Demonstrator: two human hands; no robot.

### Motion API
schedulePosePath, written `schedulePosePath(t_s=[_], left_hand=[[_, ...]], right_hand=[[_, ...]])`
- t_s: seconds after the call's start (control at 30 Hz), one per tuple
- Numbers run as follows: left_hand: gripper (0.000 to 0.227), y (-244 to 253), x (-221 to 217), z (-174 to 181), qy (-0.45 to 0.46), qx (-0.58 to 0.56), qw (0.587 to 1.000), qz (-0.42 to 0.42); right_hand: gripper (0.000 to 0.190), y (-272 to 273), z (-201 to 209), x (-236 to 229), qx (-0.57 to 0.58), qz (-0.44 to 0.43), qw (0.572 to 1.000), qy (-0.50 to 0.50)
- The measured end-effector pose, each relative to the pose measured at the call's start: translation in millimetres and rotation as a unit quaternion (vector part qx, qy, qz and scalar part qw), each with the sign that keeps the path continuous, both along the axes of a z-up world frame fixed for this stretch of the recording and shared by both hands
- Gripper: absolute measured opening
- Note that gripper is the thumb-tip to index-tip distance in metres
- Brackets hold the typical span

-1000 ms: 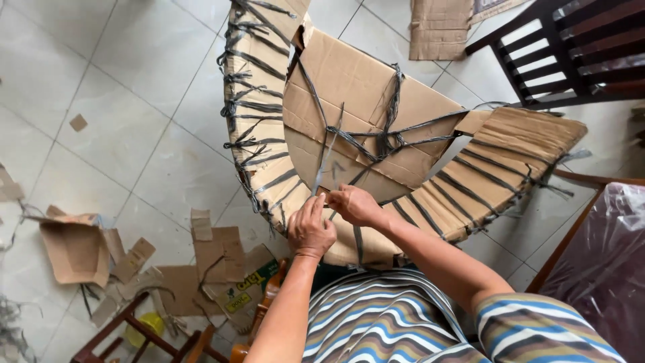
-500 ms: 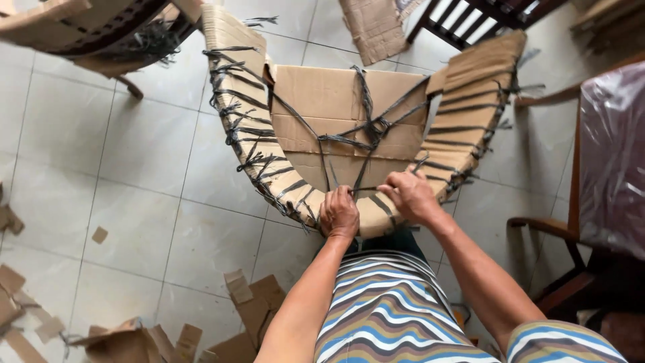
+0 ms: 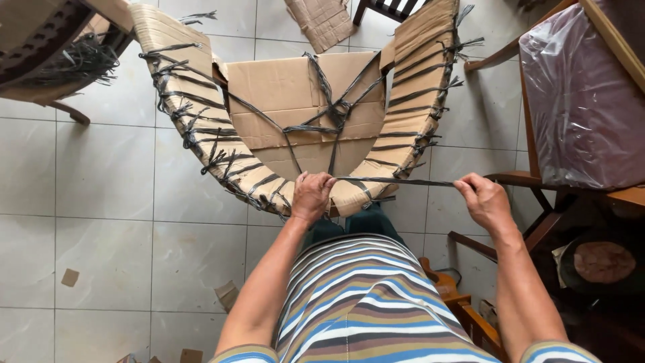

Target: Wrapping and lacing black plastic strips around a wooden chair frame to secure padding or create a seat surface.

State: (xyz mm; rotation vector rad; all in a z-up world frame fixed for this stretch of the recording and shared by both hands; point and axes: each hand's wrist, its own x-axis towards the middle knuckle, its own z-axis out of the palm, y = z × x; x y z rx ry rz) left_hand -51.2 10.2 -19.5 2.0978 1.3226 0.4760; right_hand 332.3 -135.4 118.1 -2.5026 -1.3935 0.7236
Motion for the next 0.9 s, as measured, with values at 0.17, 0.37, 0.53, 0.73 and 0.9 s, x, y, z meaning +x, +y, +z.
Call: schedulePosePath(t_s=[0.17,0.37,0.53,0.73,0.9], left_hand=[[0.03,42.1,-32.7,45.7,-0.07,-0.24,0.968,-0.022],[0.028,91.4,-60.6,89.4,-0.145,-0.311,0.939,0.04],[0.031,105.0,-71.9,105.2,-0.149,-0.335,0.929,0.043],[0.036,111.6,-86.0,120.3,-0.135,-0.34,0.927,0.085],[0.038,116.2,-97.5,131.4,-0.149,-0.313,0.934,0.082]], right_hand=[[0.026,-30.6,-1.7,17.3,0.018,-0.086,0.996,0.025],[0.034,-41.1,-1.0,33.7,0.039,-0.123,0.99,0.052],[0.042,-67.6,-45.1,70.5,0.087,-0.142,0.986,-0.01],[0.048,-108.9,-92.5,120.5,0.113,-0.252,0.959,-0.056],[0.046,-126.6,-100.2,122.9,0.12,-0.337,0.933,-0.046]])
